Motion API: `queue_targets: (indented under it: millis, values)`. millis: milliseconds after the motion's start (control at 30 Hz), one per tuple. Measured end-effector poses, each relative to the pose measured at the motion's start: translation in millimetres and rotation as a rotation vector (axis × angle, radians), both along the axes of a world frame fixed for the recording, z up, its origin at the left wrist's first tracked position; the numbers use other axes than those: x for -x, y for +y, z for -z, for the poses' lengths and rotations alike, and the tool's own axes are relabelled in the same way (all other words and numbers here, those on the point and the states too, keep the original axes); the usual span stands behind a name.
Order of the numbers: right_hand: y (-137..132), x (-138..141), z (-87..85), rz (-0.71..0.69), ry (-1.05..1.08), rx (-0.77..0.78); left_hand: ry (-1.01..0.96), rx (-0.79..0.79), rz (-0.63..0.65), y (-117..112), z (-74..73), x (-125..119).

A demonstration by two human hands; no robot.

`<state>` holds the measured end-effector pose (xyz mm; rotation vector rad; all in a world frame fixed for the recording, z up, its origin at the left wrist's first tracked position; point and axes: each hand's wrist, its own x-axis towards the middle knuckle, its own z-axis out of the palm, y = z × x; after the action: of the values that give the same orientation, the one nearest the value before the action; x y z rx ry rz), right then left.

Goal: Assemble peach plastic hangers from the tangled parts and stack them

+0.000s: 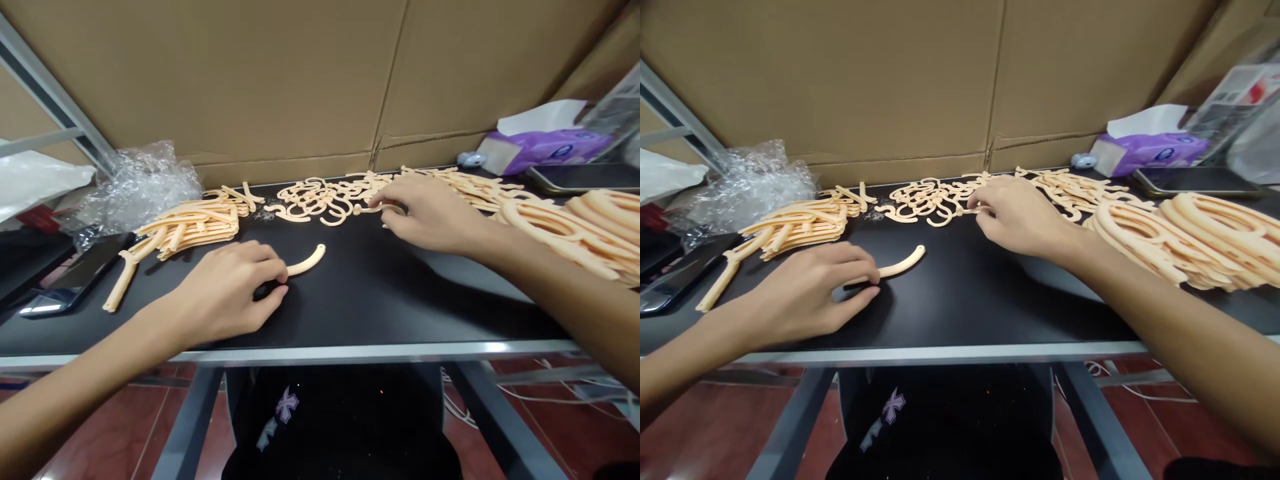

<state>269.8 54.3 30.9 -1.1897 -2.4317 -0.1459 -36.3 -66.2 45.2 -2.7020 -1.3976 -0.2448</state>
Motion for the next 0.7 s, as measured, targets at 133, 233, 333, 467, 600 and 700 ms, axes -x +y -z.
queue_targets:
  millis: [133,233,333,467,600,700]
  values:
    - [-6.9,3.3,-7.8,0.012,0.193,0.085,0.032,0.034,0.0,40.0,-2.8,-22.3]
    - [-8.5,6.0,-7.0,-0.031,0.308,0.156,0.006,0.081,0.015,63.7,0.0,-39.7]
    - [-6.7,7.5,-2.0,-0.066,0.38,0.216,-0.03,0.122,0.121,75.3,6.3,-53.4]
    - [-5.8,7.0,1.0,-0.063,0.45,0.222,-0.119,0.059,0.169,74.5,15.7,-56.3]
    - [-9.2,5.9,-2.9,-0.075,0.475,0.281,-0.12,-0.032,0.201,68.0,19.5,-50.2]
    - [-12.0,5.9,-6.0,-0.102,0.461,0.324,-0.068,-0.067,0.202,65.1,19.2,-48.1]
